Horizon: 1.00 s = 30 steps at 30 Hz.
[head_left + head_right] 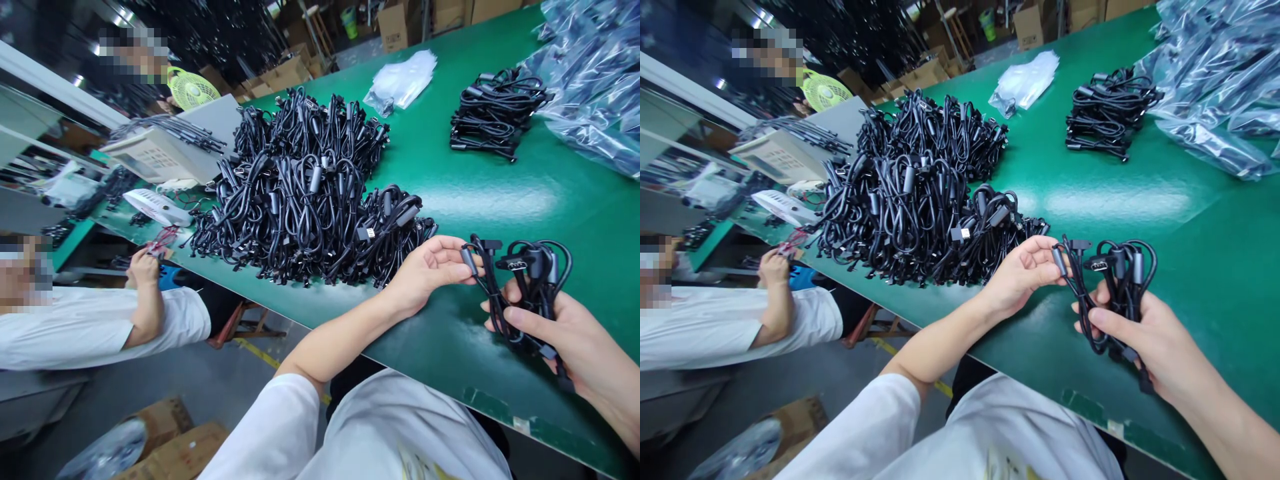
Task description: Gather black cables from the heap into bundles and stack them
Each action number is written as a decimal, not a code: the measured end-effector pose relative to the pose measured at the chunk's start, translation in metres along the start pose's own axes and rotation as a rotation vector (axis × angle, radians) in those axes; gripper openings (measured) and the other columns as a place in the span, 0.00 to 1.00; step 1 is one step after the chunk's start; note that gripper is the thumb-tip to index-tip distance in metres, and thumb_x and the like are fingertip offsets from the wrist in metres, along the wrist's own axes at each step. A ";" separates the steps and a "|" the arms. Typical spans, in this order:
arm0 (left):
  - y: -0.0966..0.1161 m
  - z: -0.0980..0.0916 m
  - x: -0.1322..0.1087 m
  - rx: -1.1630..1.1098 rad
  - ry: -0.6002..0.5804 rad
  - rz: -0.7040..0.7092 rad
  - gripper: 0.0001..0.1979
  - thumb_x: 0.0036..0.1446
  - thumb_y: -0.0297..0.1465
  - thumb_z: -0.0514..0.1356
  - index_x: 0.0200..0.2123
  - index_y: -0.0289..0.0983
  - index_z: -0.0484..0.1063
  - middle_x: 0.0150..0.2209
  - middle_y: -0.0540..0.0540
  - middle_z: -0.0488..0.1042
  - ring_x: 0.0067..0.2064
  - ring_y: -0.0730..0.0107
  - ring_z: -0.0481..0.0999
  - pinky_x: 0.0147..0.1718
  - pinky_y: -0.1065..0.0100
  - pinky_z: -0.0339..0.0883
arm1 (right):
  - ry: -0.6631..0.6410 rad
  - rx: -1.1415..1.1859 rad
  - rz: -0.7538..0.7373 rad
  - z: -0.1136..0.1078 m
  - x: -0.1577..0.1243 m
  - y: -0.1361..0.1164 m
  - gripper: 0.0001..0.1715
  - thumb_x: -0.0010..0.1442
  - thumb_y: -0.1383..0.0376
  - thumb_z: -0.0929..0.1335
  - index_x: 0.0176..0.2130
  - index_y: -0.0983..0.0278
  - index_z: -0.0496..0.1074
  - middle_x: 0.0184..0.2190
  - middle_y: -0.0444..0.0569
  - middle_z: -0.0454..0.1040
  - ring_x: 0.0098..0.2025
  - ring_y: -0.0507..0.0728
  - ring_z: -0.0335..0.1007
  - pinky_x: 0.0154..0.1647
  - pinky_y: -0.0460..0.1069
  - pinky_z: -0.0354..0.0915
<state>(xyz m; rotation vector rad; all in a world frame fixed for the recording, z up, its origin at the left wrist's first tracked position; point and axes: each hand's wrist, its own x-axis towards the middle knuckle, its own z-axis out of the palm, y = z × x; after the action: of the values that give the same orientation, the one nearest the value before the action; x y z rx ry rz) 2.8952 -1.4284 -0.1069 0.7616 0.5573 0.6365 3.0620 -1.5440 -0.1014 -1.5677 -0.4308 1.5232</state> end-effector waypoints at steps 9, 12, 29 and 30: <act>0.000 0.000 -0.001 -0.020 -0.038 -0.011 0.22 0.44 0.31 0.73 0.42 0.36 0.71 0.36 0.49 0.78 0.36 0.72 0.78 0.40 0.66 0.70 | -0.132 0.032 0.015 -0.005 0.002 0.003 0.29 0.41 0.54 0.80 0.39 0.58 0.67 0.36 0.46 0.79 0.35 0.58 0.77 0.38 0.49 0.73; 0.000 0.000 -0.001 -0.014 -0.036 -0.015 0.22 0.44 0.32 0.73 0.42 0.36 0.70 0.36 0.49 0.77 0.36 0.71 0.78 0.40 0.66 0.70 | -0.128 0.037 0.007 -0.004 0.001 0.003 0.30 0.41 0.54 0.80 0.39 0.58 0.67 0.36 0.46 0.79 0.35 0.58 0.77 0.37 0.49 0.72; 0.000 0.001 -0.002 -0.025 -0.046 -0.032 0.22 0.46 0.31 0.72 0.43 0.37 0.69 0.37 0.49 0.76 0.38 0.73 0.76 0.43 0.66 0.69 | -0.172 0.014 -0.032 -0.006 -0.001 0.004 0.28 0.43 0.52 0.79 0.39 0.58 0.69 0.36 0.47 0.79 0.35 0.57 0.76 0.37 0.47 0.71; -0.001 0.001 -0.002 -0.028 -0.052 -0.029 0.21 0.47 0.31 0.72 0.43 0.37 0.69 0.37 0.49 0.76 0.38 0.73 0.76 0.43 0.66 0.69 | -0.175 0.016 -0.031 -0.006 -0.002 0.003 0.28 0.44 0.52 0.79 0.39 0.58 0.69 0.36 0.47 0.79 0.35 0.56 0.76 0.37 0.47 0.71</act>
<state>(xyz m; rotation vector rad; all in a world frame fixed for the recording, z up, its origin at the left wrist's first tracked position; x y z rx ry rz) 2.8948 -1.4301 -0.1067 0.7407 0.5100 0.5954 3.0663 -1.5492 -0.1040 -1.4146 -0.5375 1.6428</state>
